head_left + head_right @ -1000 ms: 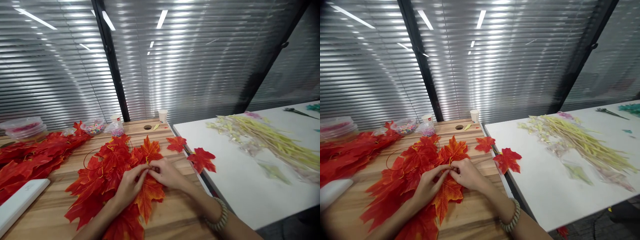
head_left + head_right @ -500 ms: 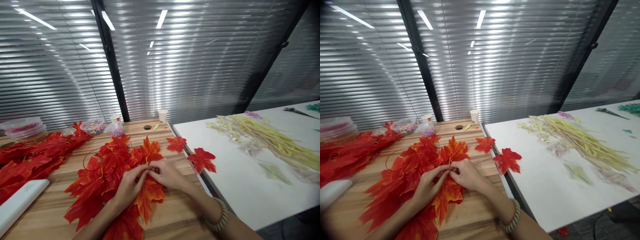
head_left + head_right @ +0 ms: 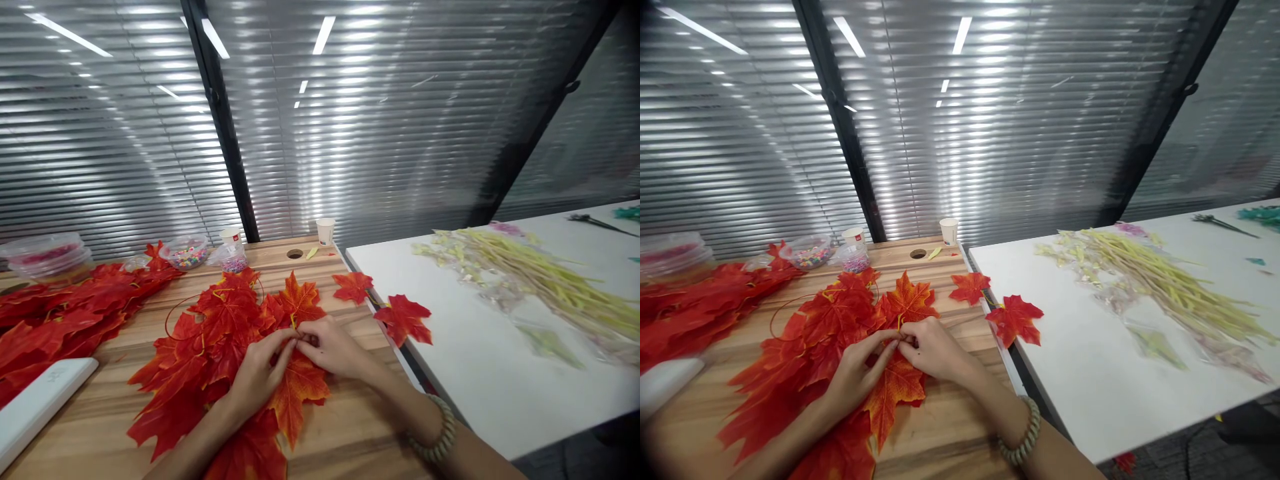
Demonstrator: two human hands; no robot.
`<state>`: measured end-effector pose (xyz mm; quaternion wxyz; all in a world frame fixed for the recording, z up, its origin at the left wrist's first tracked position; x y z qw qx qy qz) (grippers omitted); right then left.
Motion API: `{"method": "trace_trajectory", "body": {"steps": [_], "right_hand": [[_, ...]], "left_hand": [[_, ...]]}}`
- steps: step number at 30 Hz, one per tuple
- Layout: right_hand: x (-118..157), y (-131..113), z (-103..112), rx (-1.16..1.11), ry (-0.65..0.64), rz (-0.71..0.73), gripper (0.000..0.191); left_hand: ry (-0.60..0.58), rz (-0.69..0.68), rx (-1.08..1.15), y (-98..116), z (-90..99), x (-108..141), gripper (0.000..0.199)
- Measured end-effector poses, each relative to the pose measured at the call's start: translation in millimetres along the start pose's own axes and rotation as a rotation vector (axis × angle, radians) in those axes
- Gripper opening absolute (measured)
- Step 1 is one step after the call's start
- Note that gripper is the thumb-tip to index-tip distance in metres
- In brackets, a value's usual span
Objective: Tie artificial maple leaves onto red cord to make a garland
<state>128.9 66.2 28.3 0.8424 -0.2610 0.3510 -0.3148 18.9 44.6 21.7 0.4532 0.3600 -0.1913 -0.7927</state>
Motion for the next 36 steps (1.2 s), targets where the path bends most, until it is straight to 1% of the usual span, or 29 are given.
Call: {"method": "trace_trajectory", "body": {"steps": [9,16,21,28,36], "right_hand": [[-0.1,0.1,1.0,0.008,-0.032,-0.018,0.019],[0.5,1.4,0.6,0.019,-0.028,-0.01,0.021],[0.4,3.0,-0.9,0.049,-0.028,-0.023,0.024],[-0.1,0.0,0.4,0.017,0.004,-0.007,0.019],[1.3,1.2,0.0,0.03,0.003,0.003,0.014]], "left_hand": [[-0.033,0.028,0.023,-2.1,-2.9,-1.0,0.019],[-0.03,0.035,0.024,-0.6,-2.1,-1.7,0.019],[-0.02,0.045,0.064,-0.9,-1.2,-1.2,0.018],[0.016,0.085,0.086,-3.1,-0.6,-1.9,0.016],[0.019,0.09,0.115,-2.7,0.1,-0.5,0.016]]}}
Point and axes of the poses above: each hand's wrist, its own x-axis away from the middle knuckle, its own z-axis out of the back of the hand, y = z × x, the point moved 6 cm from there along -x, towards the middle knuckle, and after that the axes turned 4 degrees about z, right-handed, at the moved point
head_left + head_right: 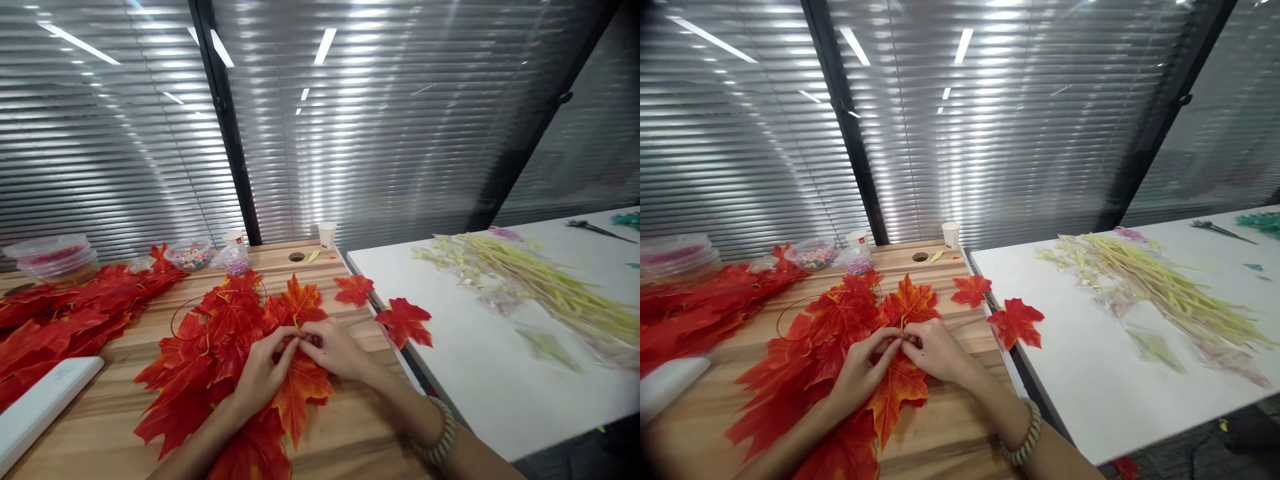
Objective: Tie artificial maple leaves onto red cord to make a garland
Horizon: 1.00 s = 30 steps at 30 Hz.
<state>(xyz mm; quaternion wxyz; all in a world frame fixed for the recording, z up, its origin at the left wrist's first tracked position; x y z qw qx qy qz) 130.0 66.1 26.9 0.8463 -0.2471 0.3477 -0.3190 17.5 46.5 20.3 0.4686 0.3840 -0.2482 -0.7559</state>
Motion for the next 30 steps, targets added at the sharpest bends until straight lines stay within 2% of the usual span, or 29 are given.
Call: {"method": "trace_trajectory", "body": {"steps": [14,30], "right_hand": [[0.6,1.3,-2.7,0.02,0.014,0.007,0.015],[0.5,0.1,0.3,0.02,-0.001,0.006,0.014]], "left_hand": [[0.011,-0.038,-0.063,4.9,1.3,-1.1,0.017],[-0.006,-0.008,-0.033,2.4,-0.2,-1.6,0.018]]}}
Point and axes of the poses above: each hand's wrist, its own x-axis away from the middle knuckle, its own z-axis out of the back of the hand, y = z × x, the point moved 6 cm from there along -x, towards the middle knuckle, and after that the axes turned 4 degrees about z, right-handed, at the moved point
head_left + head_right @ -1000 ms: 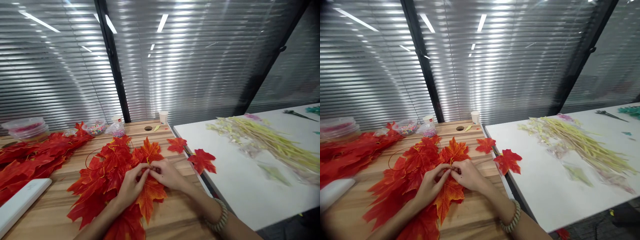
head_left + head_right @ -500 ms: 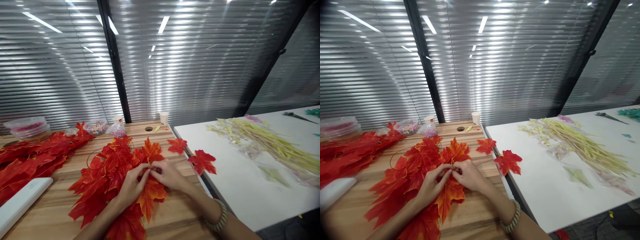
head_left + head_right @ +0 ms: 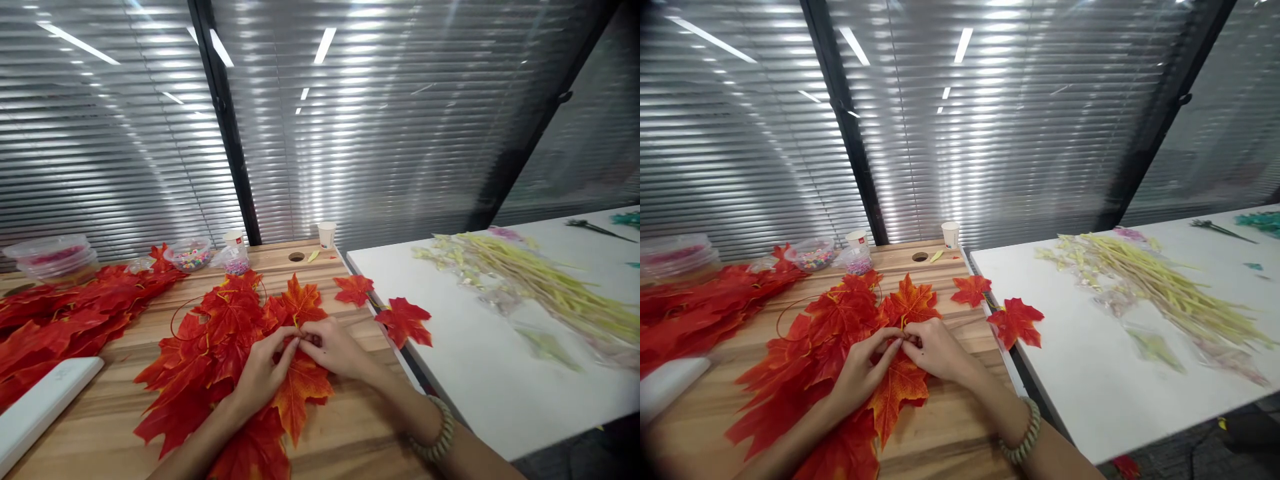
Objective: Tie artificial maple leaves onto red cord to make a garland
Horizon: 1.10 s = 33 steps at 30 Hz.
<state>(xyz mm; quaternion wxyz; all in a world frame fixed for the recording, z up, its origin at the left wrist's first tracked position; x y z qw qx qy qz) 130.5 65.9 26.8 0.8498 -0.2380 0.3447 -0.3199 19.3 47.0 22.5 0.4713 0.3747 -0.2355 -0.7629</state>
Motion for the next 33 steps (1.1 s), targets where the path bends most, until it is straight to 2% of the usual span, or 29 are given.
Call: {"method": "trace_trajectory", "body": {"steps": [11,18,33], "right_hand": [[-0.5,3.5,-1.9,0.004,-0.039,-0.046,0.016],[-0.9,3.1,-1.9,0.005,-0.046,-0.048,0.016],[-0.8,2.5,-1.7,0.003,-0.063,-0.034,0.019]], "left_hand": [[-0.019,0.002,-0.023,-1.0,-2.0,0.4,0.017],[-0.06,0.01,-0.015,-2.7,-4.8,-0.1,0.02],[-0.074,0.009,-0.016,-0.7,-4.8,0.2,0.017]]}}
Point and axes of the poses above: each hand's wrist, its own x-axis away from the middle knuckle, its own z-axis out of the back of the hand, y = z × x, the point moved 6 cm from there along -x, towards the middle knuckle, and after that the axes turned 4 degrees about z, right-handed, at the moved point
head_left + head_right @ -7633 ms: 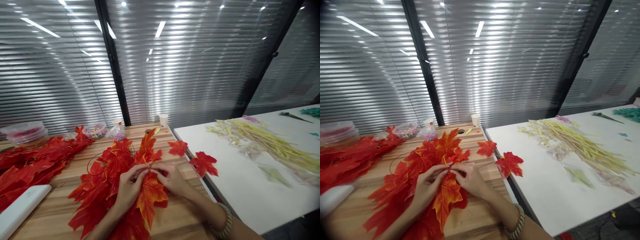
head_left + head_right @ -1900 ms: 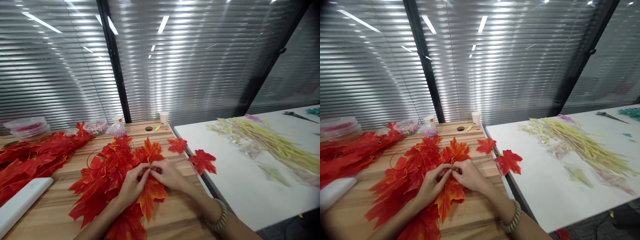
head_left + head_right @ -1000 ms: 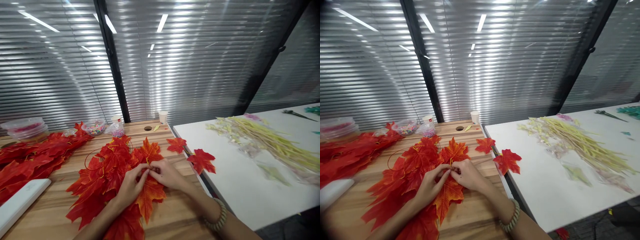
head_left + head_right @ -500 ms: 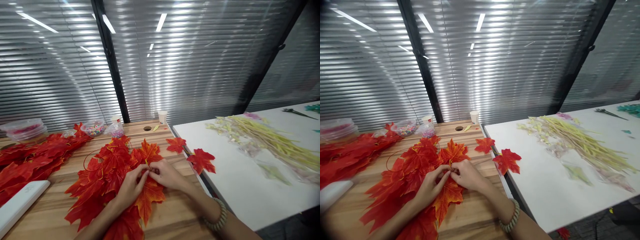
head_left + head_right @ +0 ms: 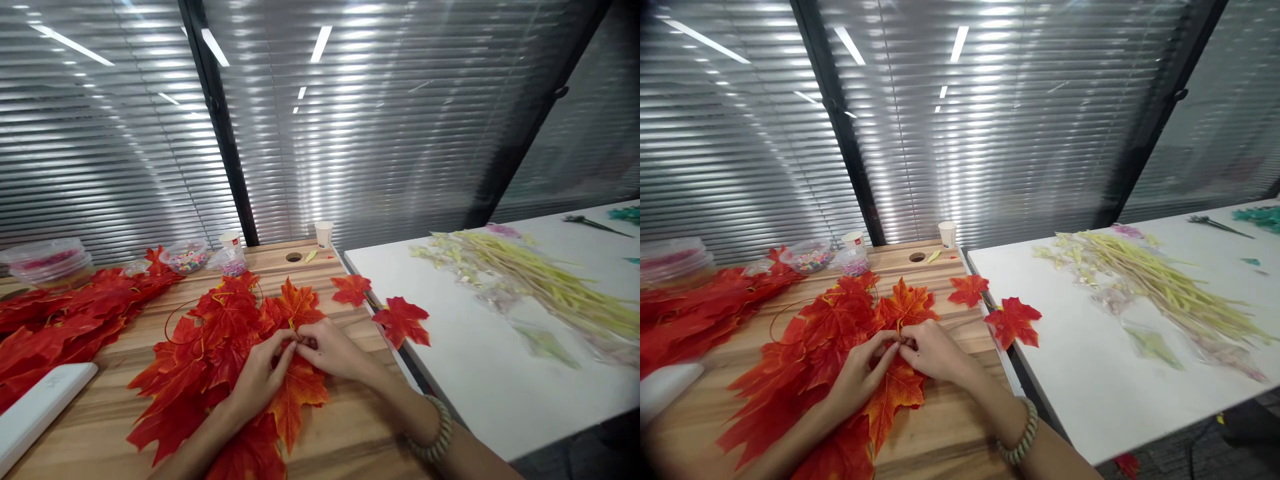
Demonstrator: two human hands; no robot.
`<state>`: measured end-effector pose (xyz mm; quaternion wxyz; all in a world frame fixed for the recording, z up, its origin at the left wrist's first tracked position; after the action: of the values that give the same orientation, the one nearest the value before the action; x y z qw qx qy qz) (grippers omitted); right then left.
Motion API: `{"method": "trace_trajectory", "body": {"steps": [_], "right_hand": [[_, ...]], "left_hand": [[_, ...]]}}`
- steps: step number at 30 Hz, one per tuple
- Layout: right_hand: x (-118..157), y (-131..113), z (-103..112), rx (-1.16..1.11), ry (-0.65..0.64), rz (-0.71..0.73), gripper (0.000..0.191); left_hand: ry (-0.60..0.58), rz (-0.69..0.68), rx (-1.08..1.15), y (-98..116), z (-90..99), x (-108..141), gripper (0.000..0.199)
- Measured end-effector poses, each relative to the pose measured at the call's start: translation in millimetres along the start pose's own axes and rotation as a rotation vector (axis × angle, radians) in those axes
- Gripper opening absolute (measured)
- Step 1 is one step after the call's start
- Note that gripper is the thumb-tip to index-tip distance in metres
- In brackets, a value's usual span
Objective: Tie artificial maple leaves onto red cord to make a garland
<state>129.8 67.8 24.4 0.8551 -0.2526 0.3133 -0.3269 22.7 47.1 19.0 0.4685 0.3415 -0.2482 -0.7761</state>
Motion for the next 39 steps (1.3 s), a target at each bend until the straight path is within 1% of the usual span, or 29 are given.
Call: {"method": "trace_trajectory", "body": {"steps": [7,14,30,39], "right_hand": [[-0.8,1.2,-0.8,0.006,-0.012,-0.009,0.019],[-0.2,3.4,-2.4,0.006,-0.019,-0.005,0.02],[1.1,5.8,-2.3,0.009,-0.055,-0.013,0.02],[1.5,8.6,-3.3,0.037,-0.053,-0.017,0.018]], "left_hand": [[0.005,0.001,-0.015,1.1,0.6,-0.3,0.018],[-0.018,0.01,-0.026,-0.2,-1.3,0.9,0.019],[-0.064,0.023,-0.025,-1.2,-4.3,1.2,0.015],[-0.076,0.029,-0.039,-3.5,-5.8,0.7,0.016]]}}
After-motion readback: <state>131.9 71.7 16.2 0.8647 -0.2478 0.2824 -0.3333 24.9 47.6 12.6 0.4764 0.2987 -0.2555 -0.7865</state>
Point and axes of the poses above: each hand's wrist, its own x-axis away from the middle knuckle, its own z-axis out of the back of the hand, y = z × x, the point moved 6 cm from there along -x, towards the middle knuckle, and after that the axes turned 4 degrees about z, right-handed, at the moved point
